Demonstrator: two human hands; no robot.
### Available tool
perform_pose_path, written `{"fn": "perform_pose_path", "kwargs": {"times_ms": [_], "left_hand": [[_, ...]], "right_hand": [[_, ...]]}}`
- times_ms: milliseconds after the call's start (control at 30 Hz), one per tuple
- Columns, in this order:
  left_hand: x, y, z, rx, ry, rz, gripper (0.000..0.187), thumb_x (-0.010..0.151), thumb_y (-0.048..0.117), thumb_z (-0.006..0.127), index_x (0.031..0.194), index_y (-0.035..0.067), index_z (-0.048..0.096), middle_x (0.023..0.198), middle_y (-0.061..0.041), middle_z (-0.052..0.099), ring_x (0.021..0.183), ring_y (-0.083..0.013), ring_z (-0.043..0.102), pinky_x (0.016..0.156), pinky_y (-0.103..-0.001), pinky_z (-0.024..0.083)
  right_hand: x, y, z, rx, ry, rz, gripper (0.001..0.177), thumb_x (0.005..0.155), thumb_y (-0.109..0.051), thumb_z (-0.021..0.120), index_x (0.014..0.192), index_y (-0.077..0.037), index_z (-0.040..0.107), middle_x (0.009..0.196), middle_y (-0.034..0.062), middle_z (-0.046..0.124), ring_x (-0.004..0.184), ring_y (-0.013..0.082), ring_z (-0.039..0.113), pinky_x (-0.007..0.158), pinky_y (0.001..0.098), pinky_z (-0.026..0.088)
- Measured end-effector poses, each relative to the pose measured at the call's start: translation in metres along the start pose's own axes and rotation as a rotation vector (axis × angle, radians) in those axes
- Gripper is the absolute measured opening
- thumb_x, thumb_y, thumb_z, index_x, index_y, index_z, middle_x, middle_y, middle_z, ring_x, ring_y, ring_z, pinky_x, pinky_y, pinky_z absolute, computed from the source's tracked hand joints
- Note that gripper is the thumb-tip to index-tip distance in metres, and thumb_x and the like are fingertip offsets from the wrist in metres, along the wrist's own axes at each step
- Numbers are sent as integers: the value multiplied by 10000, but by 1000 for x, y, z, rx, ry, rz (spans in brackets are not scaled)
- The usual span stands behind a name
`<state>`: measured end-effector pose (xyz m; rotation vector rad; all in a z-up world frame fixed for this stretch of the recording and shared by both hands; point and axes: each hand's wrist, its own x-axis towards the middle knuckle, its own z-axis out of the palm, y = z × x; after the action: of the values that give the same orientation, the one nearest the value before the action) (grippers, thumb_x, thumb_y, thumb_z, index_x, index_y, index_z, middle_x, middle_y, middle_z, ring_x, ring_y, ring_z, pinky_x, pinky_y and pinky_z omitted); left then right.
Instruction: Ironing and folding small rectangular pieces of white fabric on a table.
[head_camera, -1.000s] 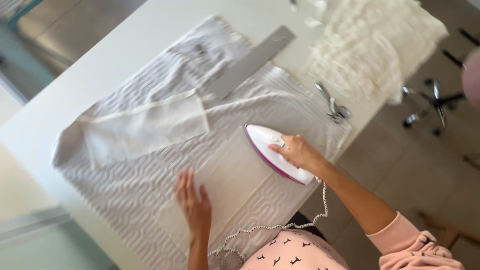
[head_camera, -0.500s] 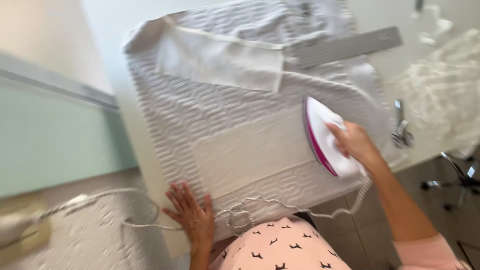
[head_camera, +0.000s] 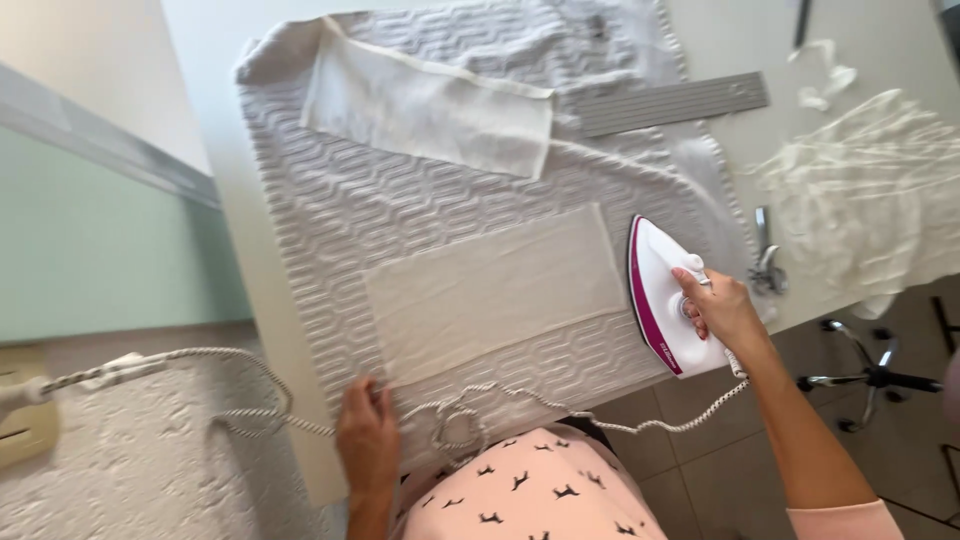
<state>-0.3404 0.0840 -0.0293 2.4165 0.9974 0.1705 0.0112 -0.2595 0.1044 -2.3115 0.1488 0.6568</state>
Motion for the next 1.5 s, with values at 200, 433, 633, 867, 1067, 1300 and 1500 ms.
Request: {"fn": "perform_pose_path", "kwargs": {"times_ms": [200, 433, 633, 867, 1067, 1300, 1500], "left_hand": [[-26, 6, -27, 141, 182, -178, 122, 1017, 252, 669, 1064, 140, 676, 825, 1, 742, 629, -164, 670, 571, -339, 522], [-23, 47, 6, -57, 351, -315, 269, 956, 190, 677, 1194, 66, 660, 1011, -70, 695, 827, -254, 662, 736, -380, 522], [-6, 60, 38, 68, 378, -482, 433, 866, 546, 713, 1094, 198, 592, 992, -8, 632, 856, -244, 731, 712, -416, 598], [9, 74, 21, -11, 404, -433, 374, 784, 476, 785, 897, 163, 615, 862, -49, 584, 862, -290, 658, 762, -442, 530], [5, 83, 22, -28, 427, -405, 275, 802, 404, 782, 869, 199, 612, 889, -7, 578, 886, -247, 609, 767, -418, 499], [-1, 84, 23, -120, 565, -299, 297, 844, 223, 784, 1081, 137, 628, 949, -55, 663, 904, -276, 627, 785, -424, 505], [-10, 84, 22, -245, 682, -231, 227, 874, 162, 767, 1027, 122, 603, 966, -34, 672, 876, -272, 626, 784, -412, 514]], "right_hand": [[47, 15, -61, -193, 37, 4, 450, 997, -347, 642, 1067, 97, 662, 666, 162, 618, 441, 262, 542, 416, 386, 442], [44, -103, 36, -556, 228, -1027, 356, 882, -95, 774, 1208, -6, 661, 1162, 122, 641, 1041, 295, 594, 950, 419, 490], [48, -152, 258, -266, -480, -1640, 105, 958, -88, 654, 988, -172, 711, 1004, 24, 697, 995, 263, 656, 895, 393, 495], [38, -232, 318, -465, -830, -1769, 197, 895, -128, 701, 1092, -111, 703, 1109, 75, 677, 1017, 357, 636, 884, 454, 523], [51, -234, 328, -727, -855, -1757, 242, 861, -228, 745, 1085, -188, 664, 1090, 54, 622, 1042, 330, 597, 874, 442, 491], [-23, -193, 327, -598, -1141, -1999, 237, 844, -264, 771, 1046, -154, 711, 1040, 36, 674, 1107, 275, 581, 936, 424, 426], [-29, -177, 326, -512, -1121, -2011, 159, 914, -367, 701, 986, -226, 694, 961, -54, 619, 1041, 193, 563, 982, 388, 359]]}}
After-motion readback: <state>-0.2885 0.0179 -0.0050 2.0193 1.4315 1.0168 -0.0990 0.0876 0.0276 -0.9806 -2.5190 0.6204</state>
